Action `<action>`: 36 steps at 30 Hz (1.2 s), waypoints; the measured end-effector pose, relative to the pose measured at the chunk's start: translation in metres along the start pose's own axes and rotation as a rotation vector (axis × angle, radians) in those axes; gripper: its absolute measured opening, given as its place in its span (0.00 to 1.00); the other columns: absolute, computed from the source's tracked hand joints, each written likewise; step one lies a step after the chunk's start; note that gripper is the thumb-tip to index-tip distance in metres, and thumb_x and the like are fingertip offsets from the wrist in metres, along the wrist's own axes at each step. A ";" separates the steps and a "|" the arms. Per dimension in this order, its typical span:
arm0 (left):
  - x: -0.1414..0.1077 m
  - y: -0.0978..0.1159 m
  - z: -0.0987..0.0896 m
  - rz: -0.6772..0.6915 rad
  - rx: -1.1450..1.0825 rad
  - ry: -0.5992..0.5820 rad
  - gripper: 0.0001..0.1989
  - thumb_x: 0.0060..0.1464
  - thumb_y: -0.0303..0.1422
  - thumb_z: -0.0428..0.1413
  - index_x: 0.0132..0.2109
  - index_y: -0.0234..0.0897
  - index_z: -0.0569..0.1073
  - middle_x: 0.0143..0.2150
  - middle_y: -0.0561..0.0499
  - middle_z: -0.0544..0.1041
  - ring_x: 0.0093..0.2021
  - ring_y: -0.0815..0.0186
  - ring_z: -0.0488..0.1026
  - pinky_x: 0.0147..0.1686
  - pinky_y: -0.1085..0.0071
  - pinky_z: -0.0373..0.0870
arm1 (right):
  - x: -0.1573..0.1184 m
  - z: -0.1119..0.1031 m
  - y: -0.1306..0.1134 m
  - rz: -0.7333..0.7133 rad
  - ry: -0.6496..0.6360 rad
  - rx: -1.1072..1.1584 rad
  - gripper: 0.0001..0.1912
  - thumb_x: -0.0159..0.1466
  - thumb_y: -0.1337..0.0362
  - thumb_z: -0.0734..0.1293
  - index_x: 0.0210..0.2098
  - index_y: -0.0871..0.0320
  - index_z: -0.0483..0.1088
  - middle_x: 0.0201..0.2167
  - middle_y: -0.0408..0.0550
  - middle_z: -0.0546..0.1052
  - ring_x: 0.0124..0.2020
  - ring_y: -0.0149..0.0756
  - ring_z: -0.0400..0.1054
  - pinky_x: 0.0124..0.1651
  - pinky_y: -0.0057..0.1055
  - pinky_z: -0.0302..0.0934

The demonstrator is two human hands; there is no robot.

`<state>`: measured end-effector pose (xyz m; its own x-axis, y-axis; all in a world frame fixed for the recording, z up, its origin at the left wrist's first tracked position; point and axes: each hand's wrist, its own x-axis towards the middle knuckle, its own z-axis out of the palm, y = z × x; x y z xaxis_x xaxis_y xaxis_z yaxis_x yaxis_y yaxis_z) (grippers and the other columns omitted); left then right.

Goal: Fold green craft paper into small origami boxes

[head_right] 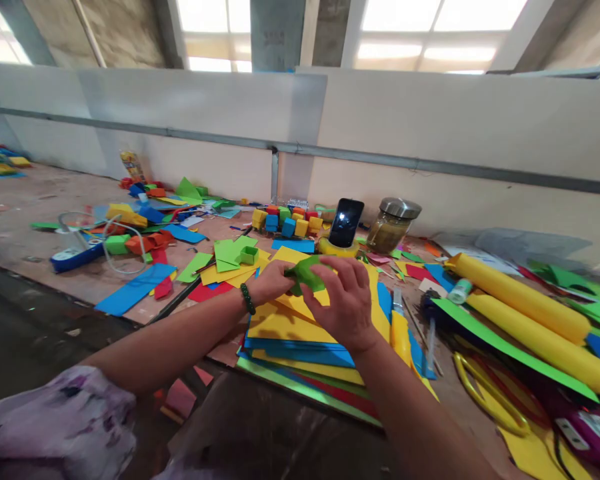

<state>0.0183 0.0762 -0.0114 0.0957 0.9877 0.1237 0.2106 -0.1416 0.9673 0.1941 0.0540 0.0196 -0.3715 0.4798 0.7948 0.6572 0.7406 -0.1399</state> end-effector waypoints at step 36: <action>-0.013 0.003 0.010 0.109 0.255 -0.108 0.15 0.50 0.28 0.49 0.36 0.27 0.79 0.24 0.52 0.71 0.26 0.73 0.63 0.25 0.79 0.60 | 0.012 -0.010 0.046 0.566 -0.639 0.821 0.11 0.48 0.59 0.73 0.26 0.58 0.72 0.26 0.42 0.74 0.25 0.28 0.65 0.29 0.27 0.60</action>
<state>0.0276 0.0619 -0.0126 0.2317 0.9547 0.1866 0.4296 -0.2725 0.8609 0.2263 0.0889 0.0283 -0.5769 0.8118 0.0911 0.3025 0.3158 -0.8993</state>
